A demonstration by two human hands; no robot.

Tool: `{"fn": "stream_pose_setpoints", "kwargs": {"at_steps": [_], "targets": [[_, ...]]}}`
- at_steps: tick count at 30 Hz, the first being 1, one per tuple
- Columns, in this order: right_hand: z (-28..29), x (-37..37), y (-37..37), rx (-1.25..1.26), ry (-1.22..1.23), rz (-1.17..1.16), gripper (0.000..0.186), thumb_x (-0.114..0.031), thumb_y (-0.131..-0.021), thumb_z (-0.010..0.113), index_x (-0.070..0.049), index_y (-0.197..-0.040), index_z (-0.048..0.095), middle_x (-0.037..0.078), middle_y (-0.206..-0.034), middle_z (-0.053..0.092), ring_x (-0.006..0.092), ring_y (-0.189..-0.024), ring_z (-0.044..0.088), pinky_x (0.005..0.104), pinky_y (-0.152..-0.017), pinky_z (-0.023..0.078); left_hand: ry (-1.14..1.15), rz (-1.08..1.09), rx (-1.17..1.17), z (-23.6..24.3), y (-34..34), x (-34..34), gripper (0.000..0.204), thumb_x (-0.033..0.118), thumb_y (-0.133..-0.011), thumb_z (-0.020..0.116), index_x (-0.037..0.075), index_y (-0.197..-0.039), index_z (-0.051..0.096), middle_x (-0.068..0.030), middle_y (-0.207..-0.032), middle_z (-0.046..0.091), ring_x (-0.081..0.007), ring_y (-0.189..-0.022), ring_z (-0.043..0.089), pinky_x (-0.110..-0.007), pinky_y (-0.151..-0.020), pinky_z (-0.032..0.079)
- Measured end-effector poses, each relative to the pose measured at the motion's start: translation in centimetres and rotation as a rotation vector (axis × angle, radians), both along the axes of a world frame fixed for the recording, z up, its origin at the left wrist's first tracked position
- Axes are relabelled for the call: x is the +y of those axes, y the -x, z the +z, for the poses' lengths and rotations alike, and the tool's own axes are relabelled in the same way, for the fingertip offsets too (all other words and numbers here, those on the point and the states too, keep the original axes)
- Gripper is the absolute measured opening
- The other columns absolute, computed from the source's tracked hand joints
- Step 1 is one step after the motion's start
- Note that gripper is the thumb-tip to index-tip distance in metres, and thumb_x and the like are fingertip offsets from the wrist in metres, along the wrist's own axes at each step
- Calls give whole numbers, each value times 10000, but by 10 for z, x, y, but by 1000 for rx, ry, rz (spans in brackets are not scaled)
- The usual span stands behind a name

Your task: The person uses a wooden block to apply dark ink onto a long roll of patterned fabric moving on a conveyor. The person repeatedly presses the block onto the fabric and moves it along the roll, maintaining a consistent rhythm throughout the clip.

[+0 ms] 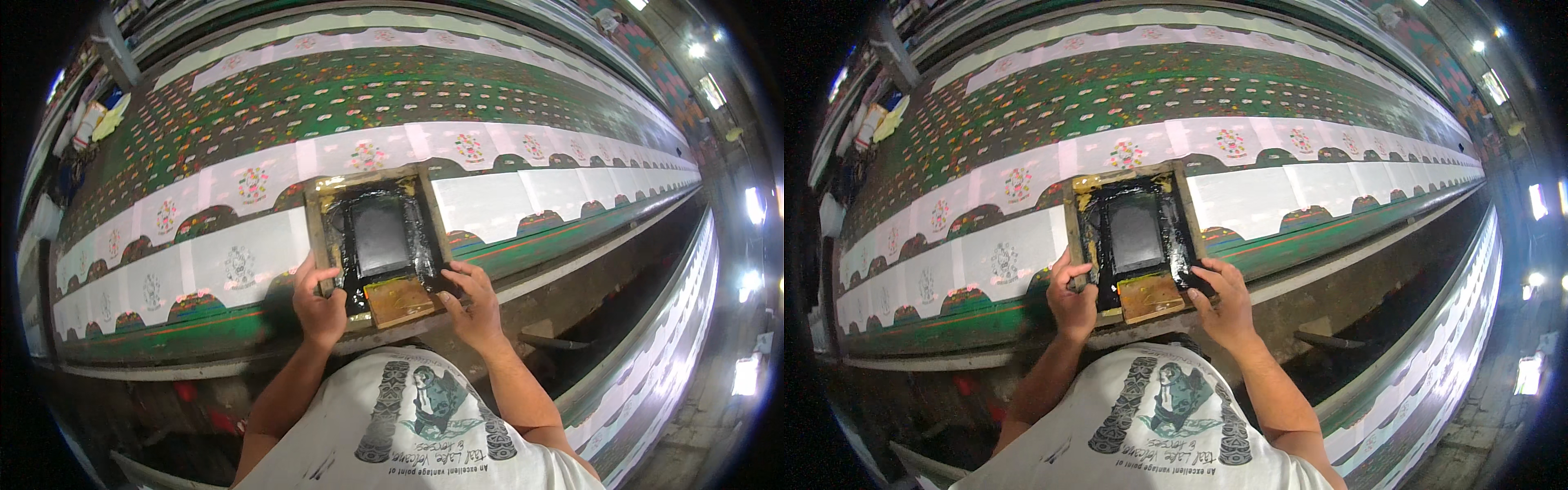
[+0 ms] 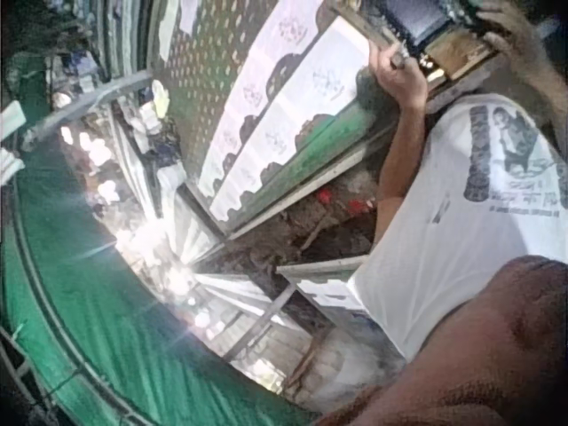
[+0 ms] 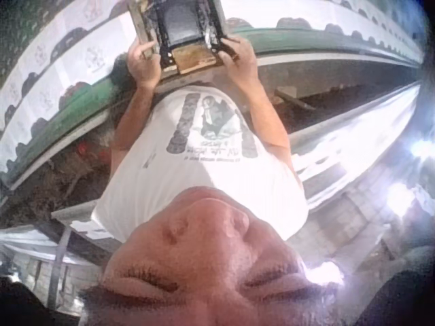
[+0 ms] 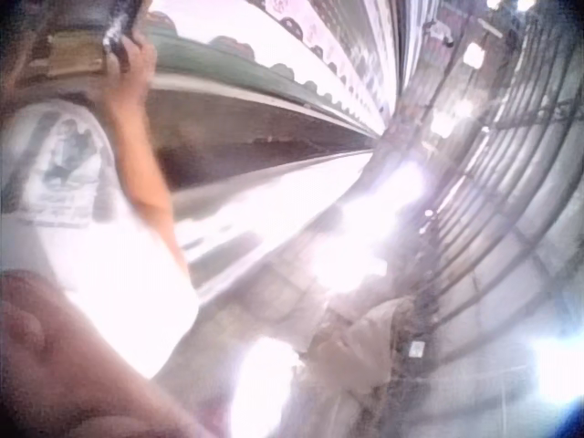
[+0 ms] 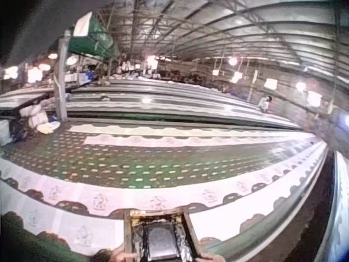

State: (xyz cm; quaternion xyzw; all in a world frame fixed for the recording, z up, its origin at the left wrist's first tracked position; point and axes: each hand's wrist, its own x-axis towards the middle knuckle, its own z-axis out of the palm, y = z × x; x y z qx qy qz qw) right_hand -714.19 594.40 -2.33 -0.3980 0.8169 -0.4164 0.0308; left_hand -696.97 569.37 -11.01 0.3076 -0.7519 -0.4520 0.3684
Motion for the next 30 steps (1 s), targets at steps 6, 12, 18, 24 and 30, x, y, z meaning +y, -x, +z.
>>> {"fn": "stream_pose_setpoints", "kwargs": {"at_steps": [6,12,18,24,30], "targets": [[-10,37,31,-134,66,-17,433,-12,-927,849,-78,-1350,786,163,-1456,728,402,-1414,647,498,-1216,502,68,-66,162,12,37,30,253,-21,-837,720,57,-1075,756,-368,-1599,594,-429,-1457,614,-499,-1260,413],[-20,103,102,-76,123,-46,449,-7,-867,842,-72,-1310,815,158,-1428,761,441,-1433,629,548,-1245,469,92,-96,209,16,121,97,233,-15,-869,734,62,-1084,779,-353,-1611,588,-415,-1494,566,-491,-1268,399],[-22,163,173,-93,149,3,471,18,-843,822,-69,-1305,816,149,-1430,761,431,-1432,629,551,-1251,465,70,-84,252,7,185,158,330,-81,-826,737,88,-1102,806,-338,-1647,562,-447,-1536,541,-502,-1279,392],[-23,191,213,-131,106,88,407,17,-896,784,-44,-1298,806,158,-1451,756,409,-1446,621,535,-1266,443,12,-57,195,9,208,182,344,-106,-813,697,63,-1091,810,-337,-1636,575,-455,-1525,559,-499,-1267,410],[-6,184,218,202,68,205,376,-44,-891,847,-49,-1265,805,169,-1420,725,425,-1392,642,551,-1188,495,-59,-30,165,7,216,190,275,-67,-822,705,42,-1049,815,-344,-1642,580,-440,-1536,555,-492,-1299,370]]}}
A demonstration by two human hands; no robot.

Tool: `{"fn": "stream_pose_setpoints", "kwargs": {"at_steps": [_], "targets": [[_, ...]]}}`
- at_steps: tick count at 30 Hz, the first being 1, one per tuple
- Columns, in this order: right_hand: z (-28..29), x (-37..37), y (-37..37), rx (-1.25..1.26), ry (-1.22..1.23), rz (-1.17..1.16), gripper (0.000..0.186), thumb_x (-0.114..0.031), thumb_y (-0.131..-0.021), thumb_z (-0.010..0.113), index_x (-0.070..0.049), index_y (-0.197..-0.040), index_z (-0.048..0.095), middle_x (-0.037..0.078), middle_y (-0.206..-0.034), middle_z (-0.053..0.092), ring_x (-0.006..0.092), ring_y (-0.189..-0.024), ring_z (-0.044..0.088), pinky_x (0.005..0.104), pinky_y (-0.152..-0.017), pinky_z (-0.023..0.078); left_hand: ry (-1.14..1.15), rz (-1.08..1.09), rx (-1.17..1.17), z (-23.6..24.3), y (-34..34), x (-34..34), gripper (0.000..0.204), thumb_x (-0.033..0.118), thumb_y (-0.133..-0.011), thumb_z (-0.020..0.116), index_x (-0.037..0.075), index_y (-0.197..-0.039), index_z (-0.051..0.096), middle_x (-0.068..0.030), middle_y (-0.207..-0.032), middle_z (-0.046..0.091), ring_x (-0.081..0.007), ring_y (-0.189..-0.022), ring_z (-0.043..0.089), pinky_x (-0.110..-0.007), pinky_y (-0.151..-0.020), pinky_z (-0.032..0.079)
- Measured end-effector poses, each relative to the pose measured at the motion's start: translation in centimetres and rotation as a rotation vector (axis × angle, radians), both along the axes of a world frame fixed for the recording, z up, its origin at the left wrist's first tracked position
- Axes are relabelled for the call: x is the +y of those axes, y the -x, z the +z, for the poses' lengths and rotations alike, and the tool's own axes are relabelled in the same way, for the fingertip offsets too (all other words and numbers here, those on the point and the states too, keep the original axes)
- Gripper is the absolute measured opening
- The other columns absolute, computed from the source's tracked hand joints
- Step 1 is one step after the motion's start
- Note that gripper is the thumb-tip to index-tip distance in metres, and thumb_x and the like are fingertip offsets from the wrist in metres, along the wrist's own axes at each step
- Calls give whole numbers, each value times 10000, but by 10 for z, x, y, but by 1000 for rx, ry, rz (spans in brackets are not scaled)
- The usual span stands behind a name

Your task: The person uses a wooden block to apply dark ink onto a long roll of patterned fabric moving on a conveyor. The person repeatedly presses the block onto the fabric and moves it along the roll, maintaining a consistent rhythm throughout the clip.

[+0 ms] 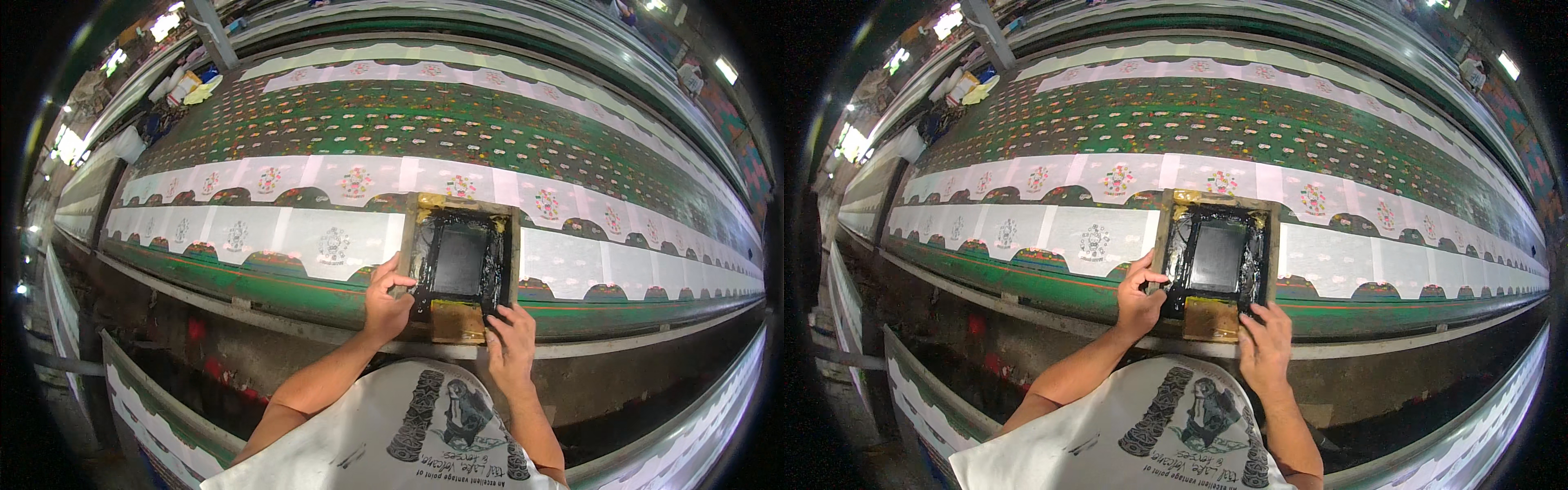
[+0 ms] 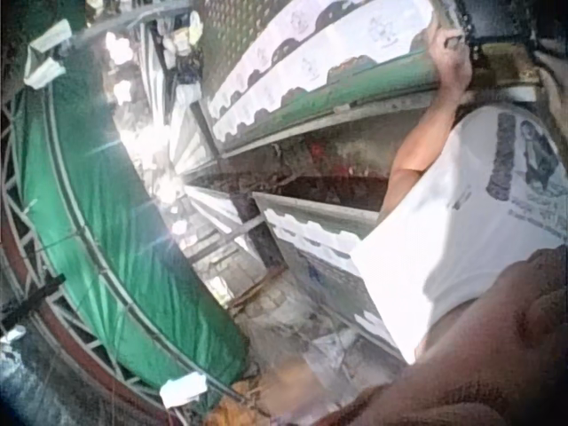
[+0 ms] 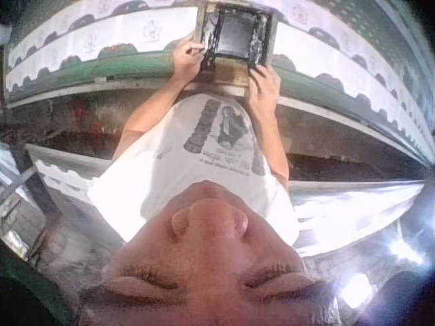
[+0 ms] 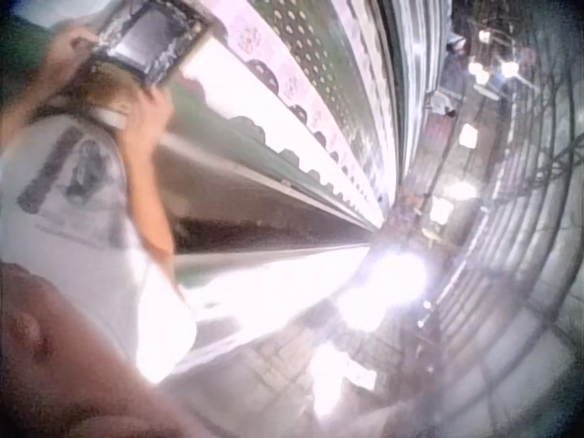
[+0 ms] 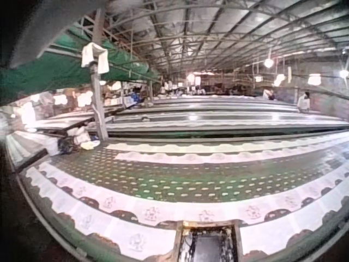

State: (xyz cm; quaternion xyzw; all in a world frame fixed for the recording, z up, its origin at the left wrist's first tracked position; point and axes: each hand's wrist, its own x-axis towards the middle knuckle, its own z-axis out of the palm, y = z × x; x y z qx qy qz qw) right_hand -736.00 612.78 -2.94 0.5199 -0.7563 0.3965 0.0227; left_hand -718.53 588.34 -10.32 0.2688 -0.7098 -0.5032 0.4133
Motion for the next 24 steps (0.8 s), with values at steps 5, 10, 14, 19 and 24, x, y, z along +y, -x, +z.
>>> {"fn": "stream_pose_setpoints", "kwargs": {"at_steps": [5,10,14,19,24], "targets": [[28,-27,-6,144,-143,330,441,-117,-861,884,-62,-1288,791,167,-1394,719,400,-1346,675,543,-1129,529,-99,27,-18,-5,3,-1,254,-82,-806,722,39,-1011,808,-341,-1642,582,-432,-1552,545,-491,-1311,356],[35,-47,-2,266,-223,391,481,-18,-808,827,-46,-1286,777,161,-1304,731,405,-1237,701,520,-1067,563,-121,36,-54,-9,10,-3,243,-112,-785,724,36,-966,788,-340,-1618,603,-421,-1559,551,-484,-1308,372],[54,-56,1,220,-401,413,507,66,-769,769,-35,-1266,777,168,-1229,752,408,-1186,716,515,-1034,573,-94,40,20,-19,14,-1,211,-102,-793,719,51,-929,769,-340,-1611,606,-433,-1516,571,-510,-1304,370],[78,-90,38,74,-603,492,461,119,-821,702,-37,-1248,778,216,-1165,776,429,-1158,736,532,-1010,598,-70,74,-10,-13,10,2,203,-104,-789,717,58,-907,752,-329,-1597,624,-445,-1497,587,-526,-1304,372],[68,-137,79,75,-522,405,389,88,-902,680,-44,-1253,783,210,-1195,779,454,-1193,723,533,-1007,591,-22,42,-48,-16,12,-2,169,-84,-788,704,56,-879,733,-335,-1611,614,-458,-1488,575,-557,-1308,354]]}}
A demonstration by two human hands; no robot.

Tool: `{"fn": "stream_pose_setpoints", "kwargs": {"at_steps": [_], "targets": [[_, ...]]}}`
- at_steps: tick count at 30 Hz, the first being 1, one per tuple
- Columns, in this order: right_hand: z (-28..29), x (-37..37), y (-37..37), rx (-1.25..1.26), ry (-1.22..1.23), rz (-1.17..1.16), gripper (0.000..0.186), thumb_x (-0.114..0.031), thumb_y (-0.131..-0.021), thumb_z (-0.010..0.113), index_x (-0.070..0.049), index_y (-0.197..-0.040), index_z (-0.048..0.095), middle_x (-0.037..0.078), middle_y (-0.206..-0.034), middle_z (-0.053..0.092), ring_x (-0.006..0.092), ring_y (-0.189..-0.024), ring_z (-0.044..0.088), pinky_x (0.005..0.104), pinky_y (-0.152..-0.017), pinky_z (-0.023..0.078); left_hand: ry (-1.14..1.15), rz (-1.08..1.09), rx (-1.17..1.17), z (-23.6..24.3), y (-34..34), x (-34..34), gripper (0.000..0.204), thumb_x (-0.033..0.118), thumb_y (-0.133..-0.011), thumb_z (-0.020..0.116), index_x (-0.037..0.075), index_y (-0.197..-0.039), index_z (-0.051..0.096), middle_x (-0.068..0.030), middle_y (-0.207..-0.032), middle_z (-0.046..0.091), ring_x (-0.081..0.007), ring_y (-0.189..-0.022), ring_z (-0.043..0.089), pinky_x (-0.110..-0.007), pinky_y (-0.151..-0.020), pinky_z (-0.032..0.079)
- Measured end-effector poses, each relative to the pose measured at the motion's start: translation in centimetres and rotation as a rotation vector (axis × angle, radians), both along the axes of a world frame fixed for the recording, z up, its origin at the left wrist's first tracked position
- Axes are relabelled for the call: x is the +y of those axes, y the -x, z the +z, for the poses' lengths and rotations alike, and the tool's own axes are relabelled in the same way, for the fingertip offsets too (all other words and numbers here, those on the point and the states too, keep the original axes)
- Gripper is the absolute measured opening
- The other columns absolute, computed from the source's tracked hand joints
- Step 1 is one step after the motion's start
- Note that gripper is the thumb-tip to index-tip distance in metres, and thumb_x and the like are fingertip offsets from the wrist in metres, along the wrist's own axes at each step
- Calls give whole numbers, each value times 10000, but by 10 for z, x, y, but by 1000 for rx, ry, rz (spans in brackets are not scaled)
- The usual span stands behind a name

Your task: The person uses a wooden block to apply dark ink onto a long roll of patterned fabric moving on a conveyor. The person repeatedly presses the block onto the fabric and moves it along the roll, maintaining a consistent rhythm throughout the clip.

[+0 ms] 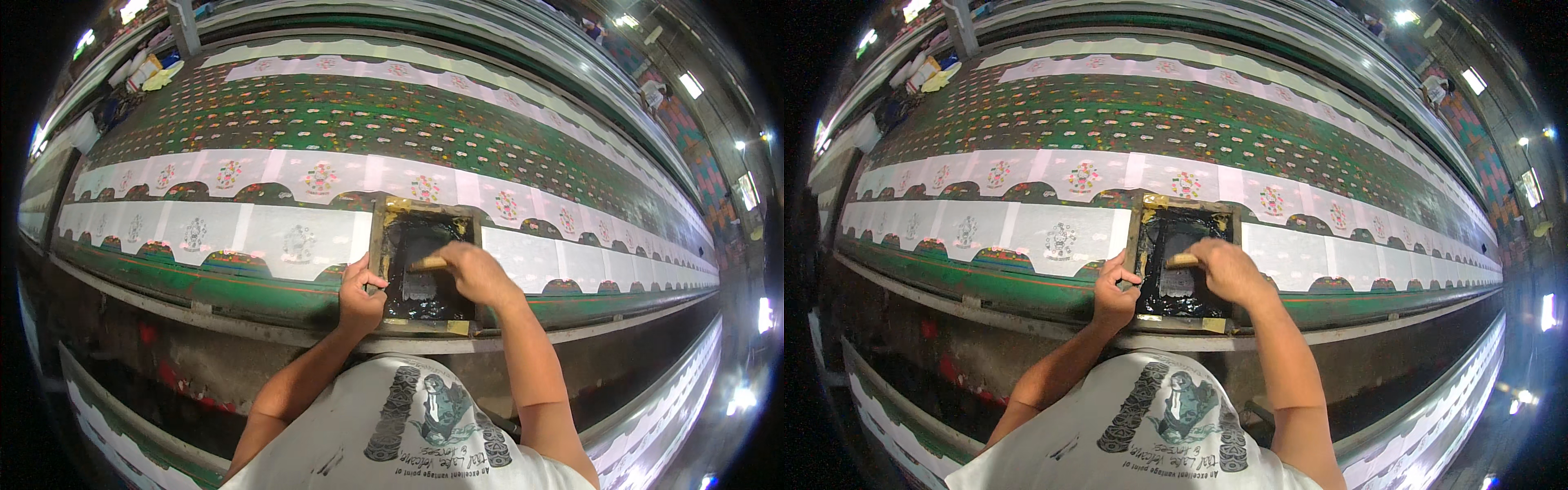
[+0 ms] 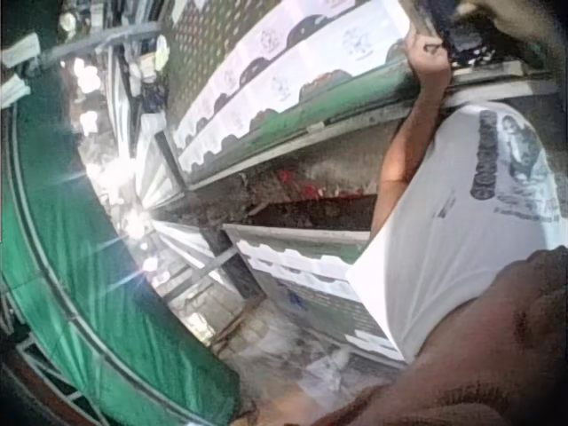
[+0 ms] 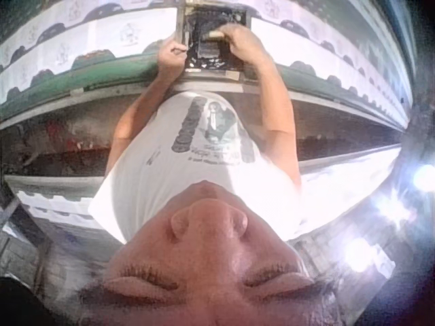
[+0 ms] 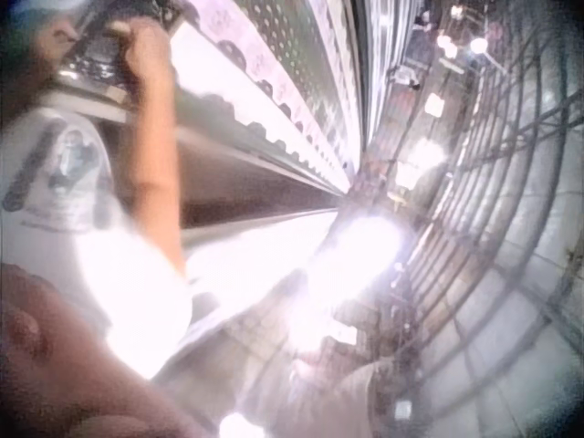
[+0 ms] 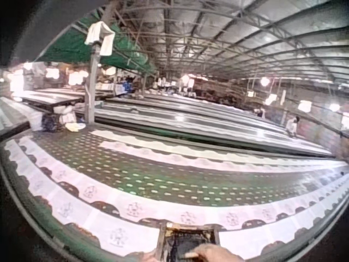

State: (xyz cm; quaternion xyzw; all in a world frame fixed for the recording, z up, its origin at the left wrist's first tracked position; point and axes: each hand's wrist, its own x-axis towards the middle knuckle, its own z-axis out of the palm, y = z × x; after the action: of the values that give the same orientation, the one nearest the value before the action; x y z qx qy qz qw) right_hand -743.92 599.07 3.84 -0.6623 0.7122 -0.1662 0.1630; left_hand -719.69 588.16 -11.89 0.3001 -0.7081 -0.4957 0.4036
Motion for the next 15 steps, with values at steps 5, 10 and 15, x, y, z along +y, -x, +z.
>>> {"fn": "stream_pose_setpoints", "kwargs": {"at_steps": [5,10,15], "targets": [[-29,-42,19,91,176,-133,409,100,-915,658,-39,-1279,781,228,-1248,776,458,-1229,711,534,-1033,580,-36,-24,-31,3,-1,-1,145,-80,-805,704,48,-868,731,-373,-1611,578,-480,-1537,542,-511,-1300,364],[-44,-50,25,152,255,-154,411,102,-909,676,-47,-1275,788,194,-1202,789,441,-1191,725,538,-1015,581,16,-24,-92,5,0,-2,173,-90,-804,694,70,-863,718,-362,-1597,592,-476,-1494,560,-523,-1273,385],[-30,-31,-2,190,170,-76,473,109,-845,696,-67,-1271,802,174,-1120,786,422,-1096,745,529,-973,588,55,11,11,-9,1,-2,234,-102,-777,691,113,-868,717,-346,-1583,609,-465,-1427,588,-551,-1236,404]]}}
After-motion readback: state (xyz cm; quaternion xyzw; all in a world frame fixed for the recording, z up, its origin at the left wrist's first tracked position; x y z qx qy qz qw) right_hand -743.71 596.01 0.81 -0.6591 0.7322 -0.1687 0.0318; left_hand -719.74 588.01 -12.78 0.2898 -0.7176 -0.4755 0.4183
